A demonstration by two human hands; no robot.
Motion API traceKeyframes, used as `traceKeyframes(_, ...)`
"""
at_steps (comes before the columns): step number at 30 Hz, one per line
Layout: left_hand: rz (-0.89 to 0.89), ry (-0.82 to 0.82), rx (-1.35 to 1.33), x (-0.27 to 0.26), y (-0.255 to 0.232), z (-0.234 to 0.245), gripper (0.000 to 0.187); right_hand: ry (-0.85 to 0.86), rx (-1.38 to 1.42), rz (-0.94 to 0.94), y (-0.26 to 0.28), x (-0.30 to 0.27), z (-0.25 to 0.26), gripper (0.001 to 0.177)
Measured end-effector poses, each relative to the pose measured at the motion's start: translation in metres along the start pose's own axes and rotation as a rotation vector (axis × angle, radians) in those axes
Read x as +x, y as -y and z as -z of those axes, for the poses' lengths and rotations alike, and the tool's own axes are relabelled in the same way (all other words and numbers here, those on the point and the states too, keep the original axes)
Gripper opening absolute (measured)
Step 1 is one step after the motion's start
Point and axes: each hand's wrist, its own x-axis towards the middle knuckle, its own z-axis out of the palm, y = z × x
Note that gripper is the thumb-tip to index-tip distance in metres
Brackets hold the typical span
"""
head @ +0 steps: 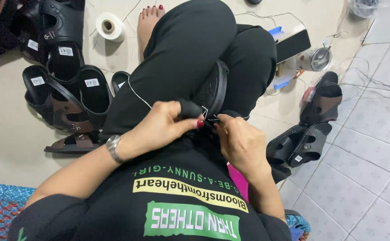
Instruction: Hand-stitching the rubber sole of a black sandal using a needle and white thread
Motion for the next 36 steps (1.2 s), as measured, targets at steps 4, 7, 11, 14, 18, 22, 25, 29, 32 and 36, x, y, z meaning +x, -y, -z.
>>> traceKeyframes(4,-0.631,-0.215,0.802,0.008,0.042,-0.002,0.025,0.014,-0.177,0.051,0.012,-0.002,0.005,0.029)
traceKeyframes(7,-0.782,-0.341,0.995,0.011,0.047,0.002,0.036,0.172,-0.266,0.028,0.022,-0.007,0.062,0.044)
traceKeyframes(11,-0.504,0.068,0.917,0.026,-0.013,0.015,0.093,0.242,0.297,-0.182,-0.003,-0.035,0.082,0.051)
traceKeyframes(14,-0.862,0.188,1.306,0.061,-0.019,0.011,0.055,-0.006,0.722,-0.268,-0.028,-0.039,0.01,0.018)
traceKeyframes(18,-1.183,0.14,1.148,0.077,0.004,0.021,0.056,-0.071,1.121,-0.187,-0.036,-0.033,-0.035,0.006)
traceKeyframes(22,-1.112,0.024,1.393,0.071,0.003,0.012,0.024,0.172,1.25,-0.041,-0.059,-0.029,-0.018,0.009)
traceKeyframes(25,-1.172,-0.047,1.378,0.065,-0.009,-0.003,0.027,0.372,0.944,-0.021,-0.071,-0.022,0.005,0.006)
traceKeyframes(29,-0.977,0.017,1.431,0.061,0.02,0.005,0.02,0.456,0.366,0.066,-0.039,0.011,0.042,0.036)
traceKeyframes(32,-0.857,0.043,1.333,0.045,0.003,0.004,0.06,0.386,0.234,0.078,-0.035,0.007,0.038,0.041)
traceKeyframes(36,-0.942,0.034,1.214,0.035,-0.012,0.005,0.035,0.343,0.284,0.032,-0.032,-0.006,0.017,0.038)
